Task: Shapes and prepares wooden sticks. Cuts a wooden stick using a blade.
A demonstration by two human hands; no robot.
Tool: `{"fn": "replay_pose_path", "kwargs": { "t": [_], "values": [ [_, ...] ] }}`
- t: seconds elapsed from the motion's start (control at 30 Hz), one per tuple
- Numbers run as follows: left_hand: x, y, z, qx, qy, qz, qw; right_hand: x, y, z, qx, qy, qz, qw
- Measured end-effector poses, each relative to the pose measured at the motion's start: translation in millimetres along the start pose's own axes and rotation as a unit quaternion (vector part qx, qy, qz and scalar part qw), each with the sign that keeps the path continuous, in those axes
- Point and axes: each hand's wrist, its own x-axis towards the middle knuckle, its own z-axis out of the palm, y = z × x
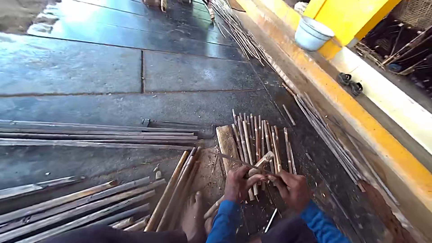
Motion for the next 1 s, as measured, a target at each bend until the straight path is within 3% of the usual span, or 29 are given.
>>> {"fn": "replay_pose_path", "kwargs": {
  "t": [0.1, 0.2, 0.33, 0.43, 0.53, 0.63, 0.73, 0.8, 0.87, 0.9, 1.0],
  "values": [
    [-1, -2, -4, 0.008, -0.010, -0.013, 1.000, 9, -14, -6, 0.087, 0.065, 0.044, 0.993],
    [-4, -3, -1, 0.002, -0.064, -0.044, 0.997, -5, 4, 4, -0.003, 0.004, 0.004, 1.000],
    [-5, -1, -5, -0.018, -0.071, -0.071, 0.995, 2, -17, -2, 0.094, 0.078, 0.052, 0.991],
    [-12, 1, 1, -0.043, 0.037, -0.076, 0.995, -16, 2, 15, -0.013, 0.022, 0.039, 0.999],
    [-12, 7, 0, -0.101, 0.154, -0.096, 0.978, 3, -23, 1, 0.074, 0.056, 0.081, 0.992],
    [-24, 10, 2, -0.126, 0.164, -0.115, 0.972, -11, -24, 15, 0.025, 0.002, 0.078, 0.997],
    [-15, 10, 2, -0.155, 0.177, -0.098, 0.967, 9, -36, 0, 0.103, 0.046, 0.093, 0.989],
    [-28, 11, 0, -0.155, 0.164, -0.122, 0.967, -6, -37, 7, 0.070, 0.004, 0.117, 0.991],
    [-33, 3, 4, -0.135, 0.137, -0.121, 0.974, -19, -26, 23, -0.039, -0.097, 0.107, 0.989],
    [-41, -7, 5, -0.095, 0.121, -0.114, 0.981, -23, -28, 25, -0.049, -0.096, 0.105, 0.989],
    [-87, -50, 1, 0.085, 0.113, -0.163, 0.976, -14, -42, 24, 0.120, 0.044, 0.161, 0.979]
  ]
}}
